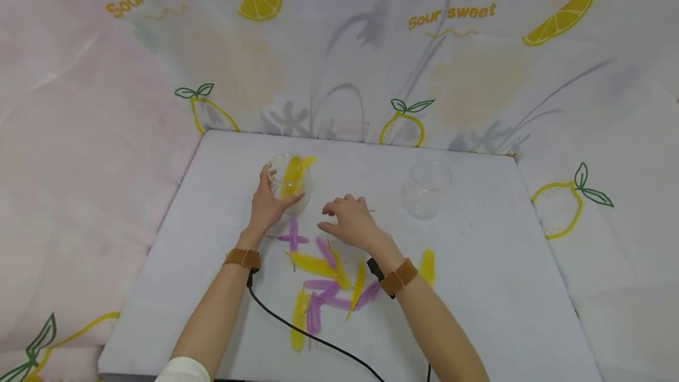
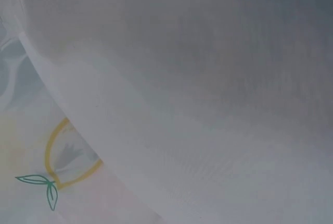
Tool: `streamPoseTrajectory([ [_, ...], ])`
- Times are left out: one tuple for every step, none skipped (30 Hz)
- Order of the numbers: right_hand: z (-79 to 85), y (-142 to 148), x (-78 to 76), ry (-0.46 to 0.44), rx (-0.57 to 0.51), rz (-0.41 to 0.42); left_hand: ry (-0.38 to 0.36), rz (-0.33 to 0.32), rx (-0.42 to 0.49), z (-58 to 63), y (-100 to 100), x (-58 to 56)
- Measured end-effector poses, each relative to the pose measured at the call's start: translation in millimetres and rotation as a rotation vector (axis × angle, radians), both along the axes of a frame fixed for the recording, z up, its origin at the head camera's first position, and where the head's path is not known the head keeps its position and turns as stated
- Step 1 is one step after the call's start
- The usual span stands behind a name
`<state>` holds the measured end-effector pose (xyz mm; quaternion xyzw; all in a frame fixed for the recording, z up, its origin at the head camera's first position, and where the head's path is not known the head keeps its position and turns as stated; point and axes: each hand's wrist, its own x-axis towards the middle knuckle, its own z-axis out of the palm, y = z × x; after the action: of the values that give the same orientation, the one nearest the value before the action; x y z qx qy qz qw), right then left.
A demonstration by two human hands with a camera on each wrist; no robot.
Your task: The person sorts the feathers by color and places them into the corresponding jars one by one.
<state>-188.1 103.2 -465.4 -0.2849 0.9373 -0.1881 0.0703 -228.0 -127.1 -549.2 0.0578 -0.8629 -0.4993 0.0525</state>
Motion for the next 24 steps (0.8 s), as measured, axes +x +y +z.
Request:
streamPoseTrajectory([
  [-4.6, 1, 5.5, -0.015, 0.023, 0.010, 0.000, 0.001, 0.000, 0.7, 0, -0.4],
  [-9.1, 1, 11.0, -0.034, 0.047, 0.017, -0.002, 0.000, 0.002, 1.4, 0, -0.6],
  [-14.1, 1, 16.1, -0.057, 0.067, 0.016, -0.003, -0.001, 0.003, 2.1, 0, -0.7],
  [-18.8, 1, 21.0, -0.080, 0.079, 0.014, -0.006, -0.002, 0.005, 2.4, 0, -0.7],
  [-23.7, 1, 25.7, -0.092, 0.095, 0.014, -0.007, -0.004, 0.007, 2.6, 0, -0.6],
  [-28.6, 0, 30.1, -0.104, 0.108, 0.014, -0.009, -0.007, 0.007, 2.7, 0, -0.5],
  [-33.4, -1, 34.3, -0.117, 0.116, 0.018, -0.011, -0.008, 0.006, 2.3, 0, -0.5],
  [-37.5, -3, 38.2, -0.127, 0.121, 0.025, -0.013, -0.008, 0.004, 1.8, 0, -0.3],
  [-41.8, -5, 41.6, -0.132, 0.122, 0.034, -0.012, -0.006, 0.004, 1.4, 0, -0.2],
  [-45.3, -7, 44.3, -0.133, 0.117, 0.045, -0.010, -0.004, 0.004, 1.3, 0, -0.4],
  [-48.6, -9, 46.6, -0.134, 0.105, 0.056, -0.008, -0.003, 0.003, 1.5, 0, -0.5],
  [-51.9, -12, 48.7, -0.136, 0.091, 0.064, -0.006, -0.001, 0.003, 1.7, 0, -0.5],
  [-55.2, -14, 50.4, -0.139, 0.076, 0.068, -0.006, 0.001, 0.004, 1.7, 0, -0.6],
  [-58.3, -16, 51.7, -0.135, 0.066, 0.070, -0.004, 0.002, 0.007, 2.0, 0, -0.4],
  [-61.3, -18, 53.0, -0.129, 0.061, 0.069, -0.006, 0.002, 0.009, 2.2, 0, -0.3],
  [-64.4, -20, 53.9, -0.122, 0.059, 0.065, -0.009, 0.000, 0.011, 2.3, 0, -0.1],
  [-67.3, -21, 54.6, -0.120, 0.061, 0.058, -0.012, -0.001, 0.014, 2.6, 0, 0.1],
  [-70.1, -23, 55.1, -0.118, 0.065, 0.050, -0.015, -0.003, 0.016, 2.7, 0, 0.2],
  [-72.4, -24, 55.3, -0.119, 0.067, 0.043, -0.017, -0.004, 0.016, 2.7, 0, 0.4],
  [-74.1, -24, 55.4, -0.120, 0.069, 0.039, -0.019, -0.006, 0.016, 3.0, 1, 0.6],
  [-75.4, -25, 55.4, -0.128, 0.067, 0.035, -0.019, -0.006, 0.018, 3.3, 1, 0.7],
  [-76.5, -25, 55.4, -0.135, 0.063, 0.034, -0.018, -0.005, 0.018, 3.6, 1, 0.9],
  [-77.1, -25, 55.3, -0.142, 0.056, 0.037, -0.017, -0.003, 0.018, 3.9, 1, 0.9],
  [-77.6, -25, 55.5, -0.142, 0.049, 0.045, -0.014, -0.001, 0.016, 4.2, 1, 1.0],
])
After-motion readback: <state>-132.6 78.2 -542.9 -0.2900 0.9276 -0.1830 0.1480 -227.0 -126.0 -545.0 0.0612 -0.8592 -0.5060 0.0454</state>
